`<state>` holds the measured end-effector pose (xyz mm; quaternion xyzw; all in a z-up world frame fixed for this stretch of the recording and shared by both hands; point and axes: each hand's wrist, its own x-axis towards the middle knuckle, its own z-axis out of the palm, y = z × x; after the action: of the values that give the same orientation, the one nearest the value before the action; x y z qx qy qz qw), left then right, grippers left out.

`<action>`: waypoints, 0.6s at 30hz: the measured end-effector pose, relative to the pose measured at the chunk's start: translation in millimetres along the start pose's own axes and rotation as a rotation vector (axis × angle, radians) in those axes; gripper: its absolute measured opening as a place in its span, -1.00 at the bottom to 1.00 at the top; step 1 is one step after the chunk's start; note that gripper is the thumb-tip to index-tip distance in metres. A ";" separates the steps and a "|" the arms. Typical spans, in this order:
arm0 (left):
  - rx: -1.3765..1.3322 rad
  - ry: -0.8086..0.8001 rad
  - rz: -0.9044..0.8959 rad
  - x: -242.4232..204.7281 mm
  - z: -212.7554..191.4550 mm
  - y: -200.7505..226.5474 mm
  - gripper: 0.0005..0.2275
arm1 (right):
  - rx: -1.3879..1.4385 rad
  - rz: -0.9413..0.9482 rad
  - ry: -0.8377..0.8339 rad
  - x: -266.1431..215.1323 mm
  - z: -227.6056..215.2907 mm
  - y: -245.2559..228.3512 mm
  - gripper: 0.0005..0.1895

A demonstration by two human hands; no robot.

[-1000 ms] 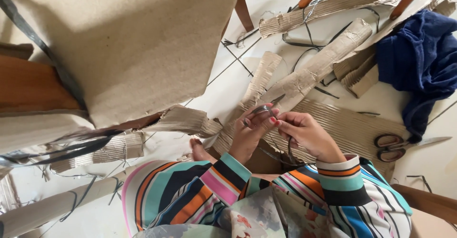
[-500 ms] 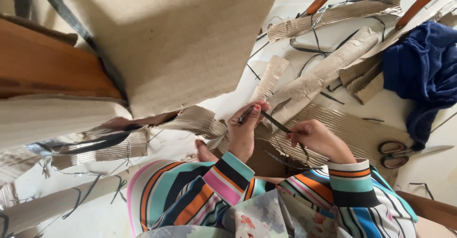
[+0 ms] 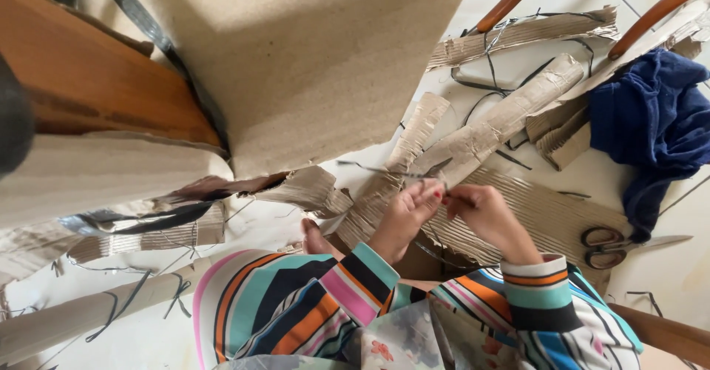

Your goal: The person unties plastic straps and removes cardboard and paper wrapping from the legs and seat of a wooden chair by hand.

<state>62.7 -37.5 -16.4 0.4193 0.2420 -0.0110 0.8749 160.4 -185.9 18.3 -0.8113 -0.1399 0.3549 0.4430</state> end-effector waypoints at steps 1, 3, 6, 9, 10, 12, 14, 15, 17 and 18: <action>0.103 0.013 0.032 -2.8 4.5 3.5 -0.60 | -0.046 0.007 -0.008 -3.2 5.5 -5.1 -0.84; 0.207 0.027 0.059 -6.3 10.6 14.2 -0.72 | -0.089 0.018 -0.017 -7.9 13.4 -11.0 -0.83; 0.237 0.111 0.057 -7.5 15.1 33.1 -0.83 | -0.191 0.000 -0.067 -10.3 14.4 -18.4 -0.85; 0.277 0.174 0.133 -6.7 17.1 38.7 -0.84 | -0.246 0.044 -0.178 -12.9 5.4 -26.9 -0.83; 0.270 0.187 0.166 -5.2 15.0 38.9 -0.84 | -0.304 0.061 -0.262 -14.1 5.8 -27.3 -0.84; 0.263 0.199 0.209 -2.0 11.1 40.7 -0.84 | -0.367 0.071 -0.340 -13.5 5.7 -23.0 -0.85; 0.251 0.213 0.291 -1.2 8.5 42.6 -0.83 | -0.424 0.123 -0.382 -13.7 5.1 -13.0 -0.80; 0.249 0.205 0.306 -3.3 7.7 43.4 -0.83 | -0.432 0.112 -0.371 -10.4 5.0 -3.6 -0.80; 0.306 0.239 0.322 -8.6 7.9 47.6 -0.84 | -0.362 0.094 -0.307 -4.9 2.6 11.8 -0.76; 0.301 0.227 0.343 -12.5 5.1 45.7 -0.84 | -0.374 0.081 -0.289 -5.1 1.7 18.7 -0.76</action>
<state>63.9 -13.9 25.0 0.5782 0.2595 0.1488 0.7591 153.9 -198.3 4.8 -0.8249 -0.2325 0.4527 0.2460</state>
